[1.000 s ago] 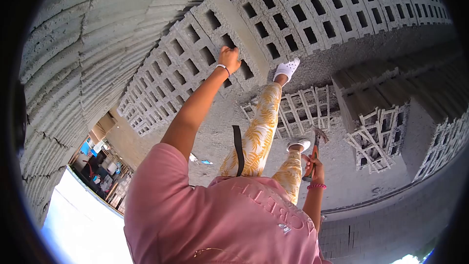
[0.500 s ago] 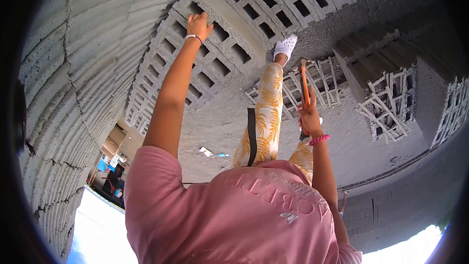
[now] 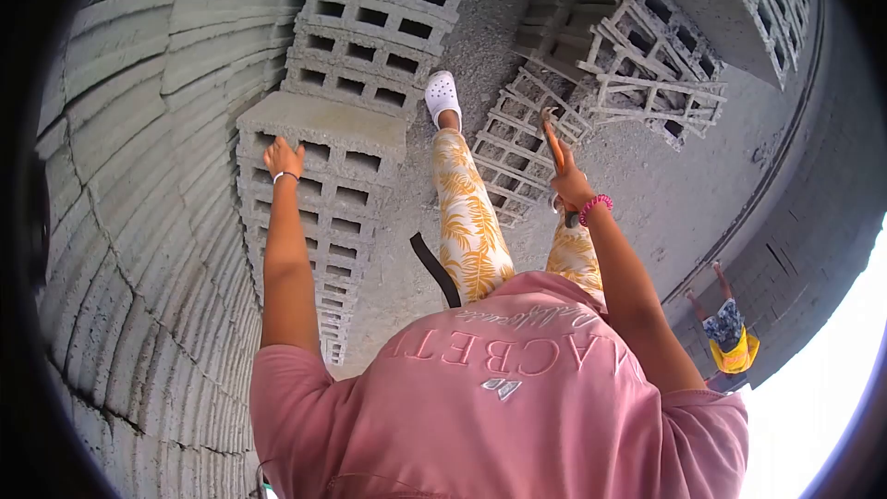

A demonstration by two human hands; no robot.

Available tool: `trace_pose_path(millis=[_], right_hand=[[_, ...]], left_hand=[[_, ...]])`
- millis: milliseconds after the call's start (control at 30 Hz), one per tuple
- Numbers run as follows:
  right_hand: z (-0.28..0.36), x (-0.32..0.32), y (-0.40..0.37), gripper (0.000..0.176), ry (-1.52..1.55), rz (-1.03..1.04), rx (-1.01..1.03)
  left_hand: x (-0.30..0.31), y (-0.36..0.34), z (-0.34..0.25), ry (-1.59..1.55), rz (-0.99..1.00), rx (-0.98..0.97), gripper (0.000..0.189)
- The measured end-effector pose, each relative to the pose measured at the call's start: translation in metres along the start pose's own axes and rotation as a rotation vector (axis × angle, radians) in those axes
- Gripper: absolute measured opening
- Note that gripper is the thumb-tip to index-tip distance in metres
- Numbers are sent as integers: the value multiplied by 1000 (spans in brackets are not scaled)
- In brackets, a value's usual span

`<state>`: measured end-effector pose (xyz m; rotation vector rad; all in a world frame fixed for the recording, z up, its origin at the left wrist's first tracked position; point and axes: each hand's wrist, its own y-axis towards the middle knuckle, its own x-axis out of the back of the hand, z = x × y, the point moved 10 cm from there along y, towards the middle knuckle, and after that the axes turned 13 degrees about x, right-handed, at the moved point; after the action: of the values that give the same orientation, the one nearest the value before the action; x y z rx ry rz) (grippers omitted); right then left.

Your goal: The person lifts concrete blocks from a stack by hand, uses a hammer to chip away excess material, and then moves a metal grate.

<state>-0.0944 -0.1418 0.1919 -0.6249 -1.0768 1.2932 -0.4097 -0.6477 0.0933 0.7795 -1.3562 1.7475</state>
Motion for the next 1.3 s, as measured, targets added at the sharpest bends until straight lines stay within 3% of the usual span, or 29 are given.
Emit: trace_pose_path(millis=[100,167,233,300,367,400,467,567,700,767,833,967,1033,1133,1233,1267,1300], right_hand=[[1,22,-35,79,-102,80,-42],[-34,36,-45,77,-156,76,-8],[-74,39,-47,71,-53,133,-44],[-111,53,-48,63,-16,117,-95],[-127,75,-54,53,-34,17,-176],[-130,88,-59,36,45,-14,-148],[-180,99,-59,33,239,-46,-135],[-257,117,-57,29,597,-76,-89],[-302,152,-92,9,1167,-116,-34],[-322,176,-112,10,1267,-167,-83],[-343,188,-120,12,1431,-169,-48],[-357,204,-120,18,2263,-321,103],[-345,209,-118,14,2581,-398,225],[-317,211,-104,11,2528,-727,298],[-270,197,-84,6,2657,-764,399],[-258,189,-77,6,2683,-785,321],[-243,182,-69,7,2728,-685,383]], left_hand=[[-11,3,5,161,217,182,50],[1,2,-14,336,418,221,56],[46,-10,-68,276,440,193,54],[89,-15,-140,137,173,78,47],[151,-58,-247,-24,16,-117,43],[168,-80,-303,-118,-26,-244,39],[187,-133,-413,-227,-125,-502,35],[209,-241,-557,-359,-109,-800,33],[207,-346,-673,-299,-10,-950,44],[206,-381,-703,-190,-90,-993,55],[211,-391,-719,-153,-145,-898,65],[218,-369,-740,-45,-246,-817,83],[203,-354,-753,93,-167,-850,97],[181,-339,-775,279,-139,-1006,104],[168,-335,-764,314,-126,-1112,107],[170,-334,-765,326,-111,-1116,107],[173,-336,-764,340,-92,-1118,107]])
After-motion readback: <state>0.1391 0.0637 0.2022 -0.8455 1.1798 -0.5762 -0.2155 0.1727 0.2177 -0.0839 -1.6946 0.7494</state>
